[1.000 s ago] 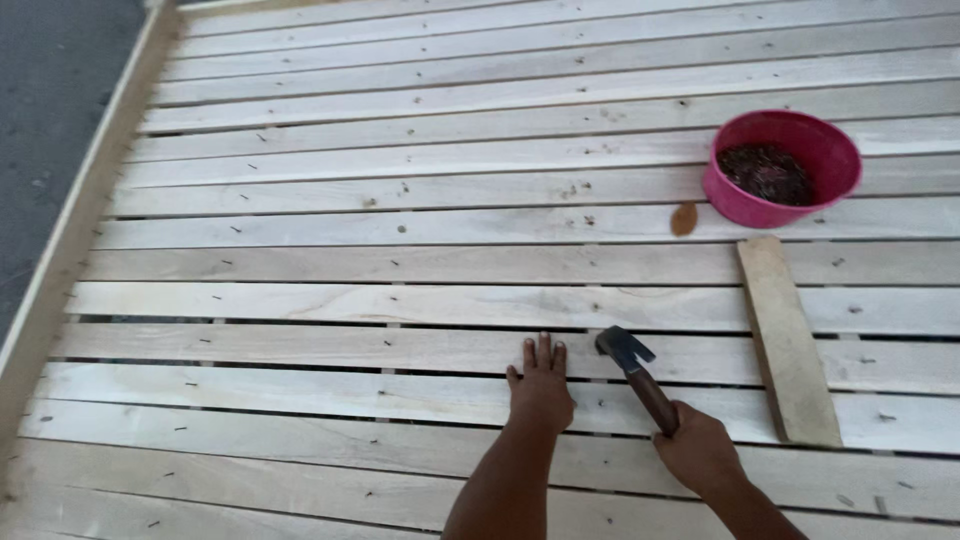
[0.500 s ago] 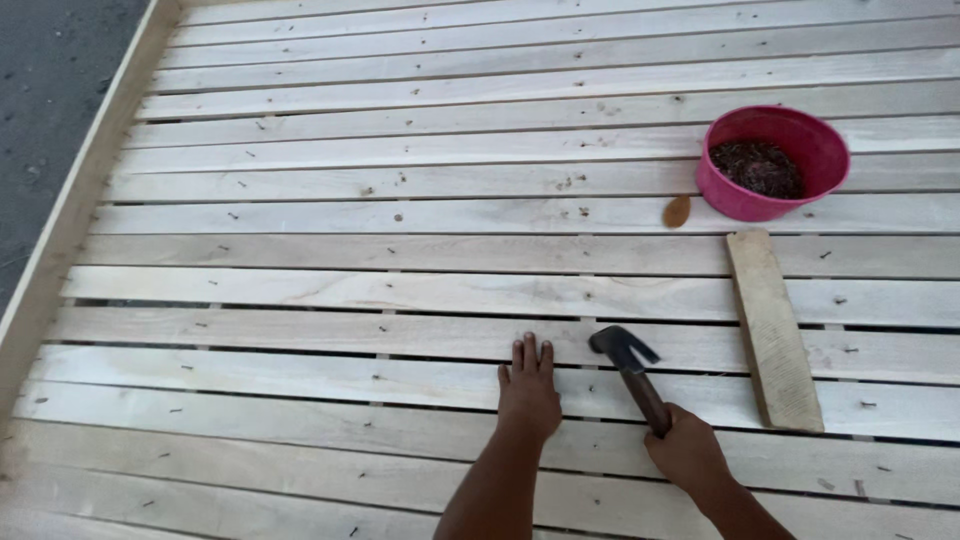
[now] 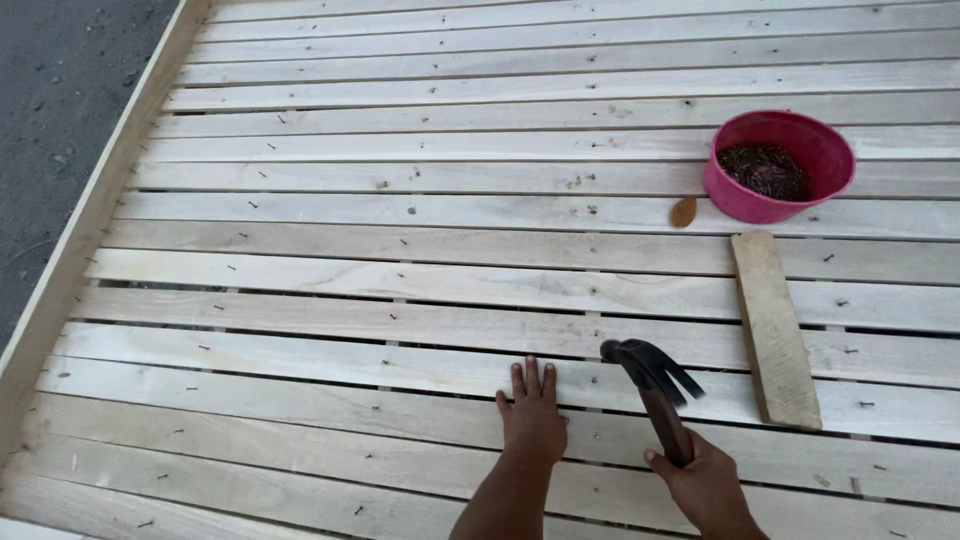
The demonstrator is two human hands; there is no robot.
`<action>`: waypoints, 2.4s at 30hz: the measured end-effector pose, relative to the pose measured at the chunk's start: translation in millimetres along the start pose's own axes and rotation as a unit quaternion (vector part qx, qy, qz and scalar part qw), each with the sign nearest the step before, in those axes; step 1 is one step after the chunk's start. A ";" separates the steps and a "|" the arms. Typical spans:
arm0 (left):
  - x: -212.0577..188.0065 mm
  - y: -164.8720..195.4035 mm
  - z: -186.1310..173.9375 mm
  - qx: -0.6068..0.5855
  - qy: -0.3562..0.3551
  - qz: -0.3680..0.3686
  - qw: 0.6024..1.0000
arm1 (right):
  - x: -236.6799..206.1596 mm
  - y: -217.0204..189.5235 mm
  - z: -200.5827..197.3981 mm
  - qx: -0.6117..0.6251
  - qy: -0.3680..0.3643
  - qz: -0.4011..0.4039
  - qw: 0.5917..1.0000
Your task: The person hammers nails into the slats of a wooden bed frame laid on the ground, holding a small wood block in one hand and a claw hammer in the other, taking nails from a pink bucket placed on the frame.
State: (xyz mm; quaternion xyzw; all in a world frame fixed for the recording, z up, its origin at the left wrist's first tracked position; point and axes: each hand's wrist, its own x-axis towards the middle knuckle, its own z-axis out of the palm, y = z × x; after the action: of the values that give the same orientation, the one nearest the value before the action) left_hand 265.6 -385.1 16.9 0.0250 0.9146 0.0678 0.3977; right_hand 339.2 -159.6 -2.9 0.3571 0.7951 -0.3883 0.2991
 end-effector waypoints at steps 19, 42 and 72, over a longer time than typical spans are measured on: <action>8.6 -1.4 6.7 -0.010 0.004 -0.011 1.000 | -0.3 -4.2 8.8 -0.049 0.027 -0.110 0.992; 14.8 -5.0 12.0 -0.015 0.023 -0.007 1.000 | 8.6 -15.3 -5.6 -0.139 -0.001 -0.075 0.987; 19.4 -7.6 10.3 -0.018 0.020 -0.004 1.000 | 1.7 -1.7 9.3 -0.177 -0.039 -0.052 0.982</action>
State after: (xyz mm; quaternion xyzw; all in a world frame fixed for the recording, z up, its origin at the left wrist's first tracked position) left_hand 260.0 -389.7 -5.3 0.0132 0.9211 0.0829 0.3803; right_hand 338.6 -167.5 -8.3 0.2411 0.8567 -0.2698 0.3677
